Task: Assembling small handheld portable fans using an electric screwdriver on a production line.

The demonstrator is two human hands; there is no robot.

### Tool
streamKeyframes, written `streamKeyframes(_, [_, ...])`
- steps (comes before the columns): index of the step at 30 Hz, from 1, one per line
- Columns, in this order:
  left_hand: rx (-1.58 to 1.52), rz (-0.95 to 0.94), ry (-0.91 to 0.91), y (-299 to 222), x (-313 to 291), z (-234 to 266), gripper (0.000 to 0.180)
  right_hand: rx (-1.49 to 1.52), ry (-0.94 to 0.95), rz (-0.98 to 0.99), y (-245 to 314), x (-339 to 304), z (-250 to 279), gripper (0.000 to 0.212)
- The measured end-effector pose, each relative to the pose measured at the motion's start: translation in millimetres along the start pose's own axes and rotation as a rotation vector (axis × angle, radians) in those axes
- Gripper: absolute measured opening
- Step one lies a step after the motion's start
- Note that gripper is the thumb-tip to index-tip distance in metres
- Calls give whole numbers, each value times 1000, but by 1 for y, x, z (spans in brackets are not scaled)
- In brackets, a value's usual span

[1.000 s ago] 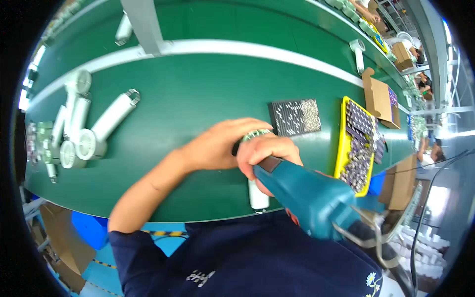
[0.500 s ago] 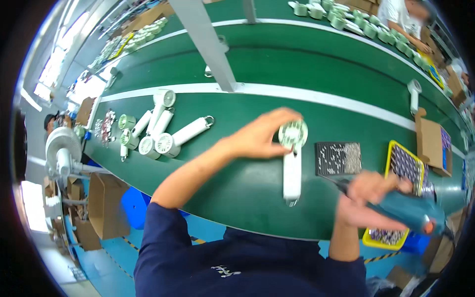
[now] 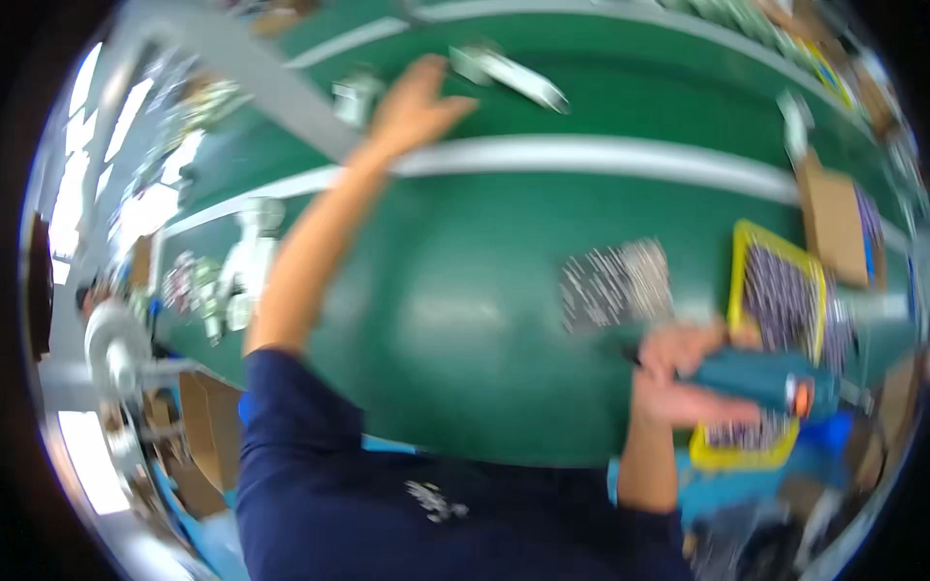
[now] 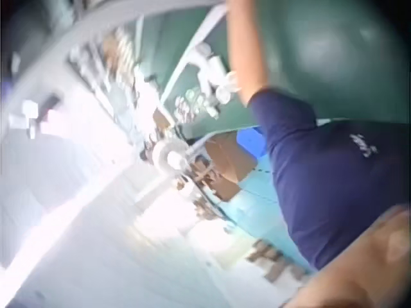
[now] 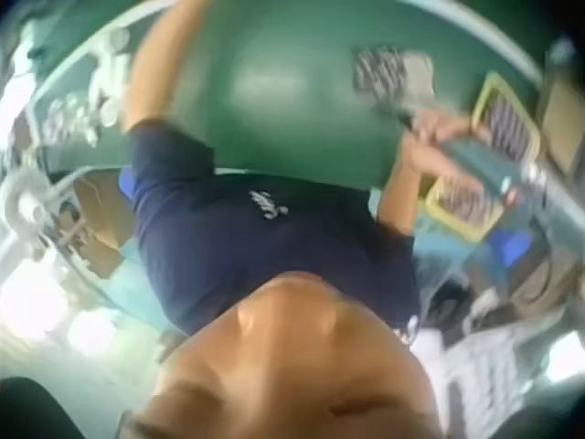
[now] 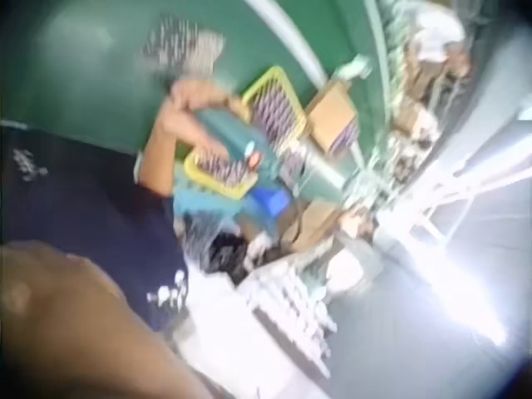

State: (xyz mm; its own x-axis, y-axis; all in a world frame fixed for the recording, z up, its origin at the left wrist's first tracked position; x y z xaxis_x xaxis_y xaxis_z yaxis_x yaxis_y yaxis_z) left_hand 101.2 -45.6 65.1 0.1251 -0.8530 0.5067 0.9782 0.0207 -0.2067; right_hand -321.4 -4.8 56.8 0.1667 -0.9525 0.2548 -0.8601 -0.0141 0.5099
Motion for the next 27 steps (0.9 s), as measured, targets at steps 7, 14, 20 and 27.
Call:
streamKeyframes(7, [297, 198, 429, -42, -239, 143, 61, -382, 286, -17, -13, 32, -12, 94])
streamKeyframes(14, [54, 203, 517, -32, -227, 106, 56, -314, 229, -150, -34, 43, -15, 96])
streamKeyframes(20, [101, 129, 562, -42, -216, 105, 55, -201, 210, -110, -39, 35, -15, 113])
streamKeyframes(27, [-139, -24, 547, -122, -185, 65, 52, -327, 353, -137, -45, 36, -9, 102])
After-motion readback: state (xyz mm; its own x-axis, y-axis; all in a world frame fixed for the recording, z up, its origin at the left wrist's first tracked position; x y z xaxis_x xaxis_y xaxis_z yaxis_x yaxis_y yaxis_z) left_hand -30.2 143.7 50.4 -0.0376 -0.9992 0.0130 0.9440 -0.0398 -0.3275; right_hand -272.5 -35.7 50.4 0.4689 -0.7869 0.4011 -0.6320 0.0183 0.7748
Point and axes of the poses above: each hand's wrist, its own x-axis towards the middle knuckle, its own z-axis out of the back of the hand, y = z × x, the point moved 6 cm from there along x, towards the middle knuckle, and after that the axes turned 10 degrees about -z, right-handed, at the moved point
